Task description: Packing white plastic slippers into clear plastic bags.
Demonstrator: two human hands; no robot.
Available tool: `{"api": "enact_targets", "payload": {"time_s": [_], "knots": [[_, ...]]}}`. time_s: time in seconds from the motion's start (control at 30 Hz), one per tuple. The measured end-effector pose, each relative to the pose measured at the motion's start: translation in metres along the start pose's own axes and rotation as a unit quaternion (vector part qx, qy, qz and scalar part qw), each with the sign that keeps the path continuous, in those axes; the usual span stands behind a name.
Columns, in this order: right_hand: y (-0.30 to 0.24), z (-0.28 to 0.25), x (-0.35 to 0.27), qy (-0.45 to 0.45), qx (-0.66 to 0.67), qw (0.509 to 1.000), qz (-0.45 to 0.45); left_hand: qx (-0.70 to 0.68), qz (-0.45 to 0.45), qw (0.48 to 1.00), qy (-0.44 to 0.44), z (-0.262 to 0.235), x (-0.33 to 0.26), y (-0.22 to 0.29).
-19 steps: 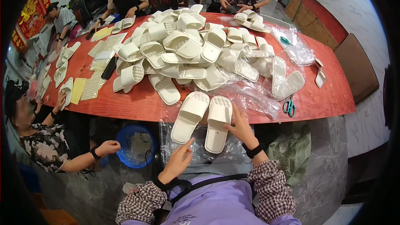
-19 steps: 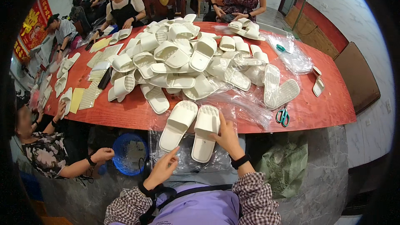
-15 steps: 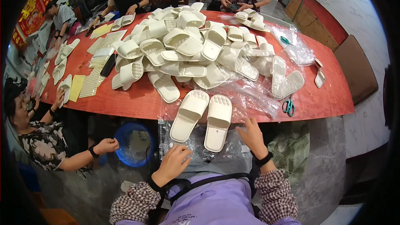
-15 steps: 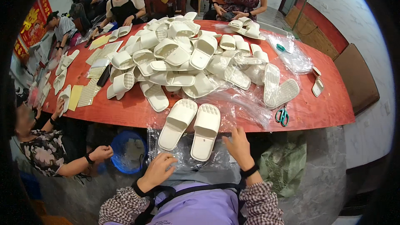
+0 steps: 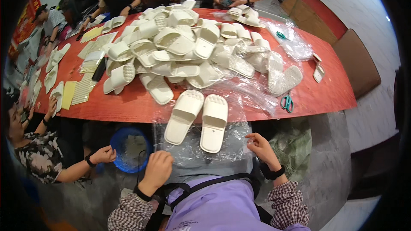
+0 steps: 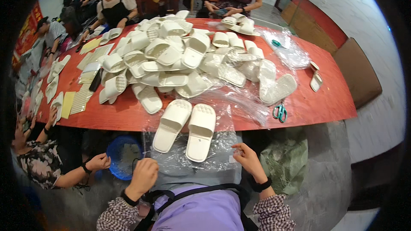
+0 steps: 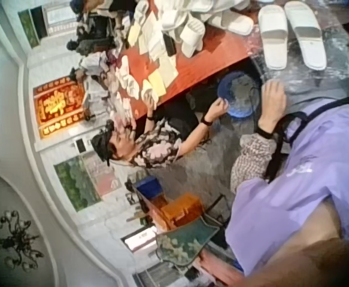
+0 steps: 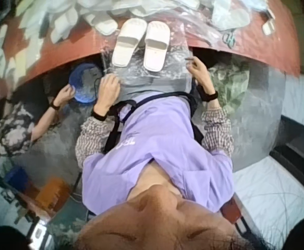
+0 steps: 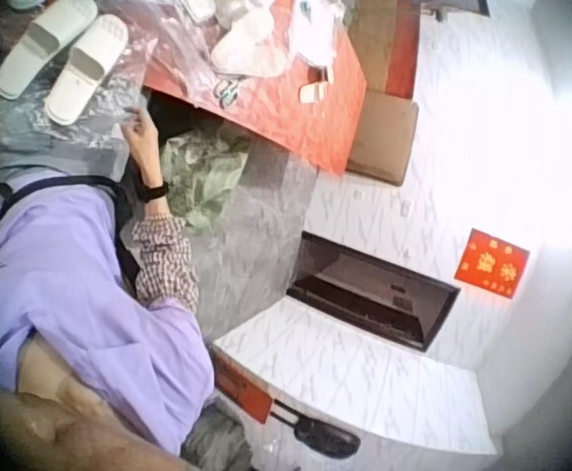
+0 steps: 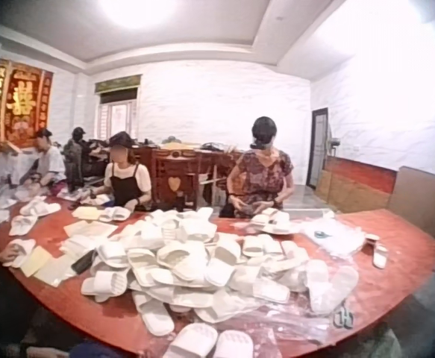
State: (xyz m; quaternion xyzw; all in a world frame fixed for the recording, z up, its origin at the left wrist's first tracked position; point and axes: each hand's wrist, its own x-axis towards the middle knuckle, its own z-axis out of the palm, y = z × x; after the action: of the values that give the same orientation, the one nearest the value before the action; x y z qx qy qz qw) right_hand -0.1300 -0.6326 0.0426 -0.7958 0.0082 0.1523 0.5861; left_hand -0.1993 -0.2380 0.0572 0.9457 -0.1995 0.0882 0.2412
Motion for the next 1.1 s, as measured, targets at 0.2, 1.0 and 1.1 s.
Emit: {"api": "enact_targets", "payload": {"time_s": [0.2, 1.0, 1.1], "knots": [[0.024, 0.000, -0.008, -0.076, -0.149, 0.985, -0.046, -0.093, -0.055, 0.950, -0.293, -0.030, 0.013, -0.023], [0.061, -0.137, 0.103, 0.386, 0.330, 0.861, -0.035, 0.062, -0.025, 0.998, -0.017, 0.086, 0.140, 0.019], [0.055, -0.161, 0.081, 0.370, 0.379, 0.843, -0.097, 0.076, -0.063, 0.995, -0.030, 0.090, 0.139, 0.027]]}}
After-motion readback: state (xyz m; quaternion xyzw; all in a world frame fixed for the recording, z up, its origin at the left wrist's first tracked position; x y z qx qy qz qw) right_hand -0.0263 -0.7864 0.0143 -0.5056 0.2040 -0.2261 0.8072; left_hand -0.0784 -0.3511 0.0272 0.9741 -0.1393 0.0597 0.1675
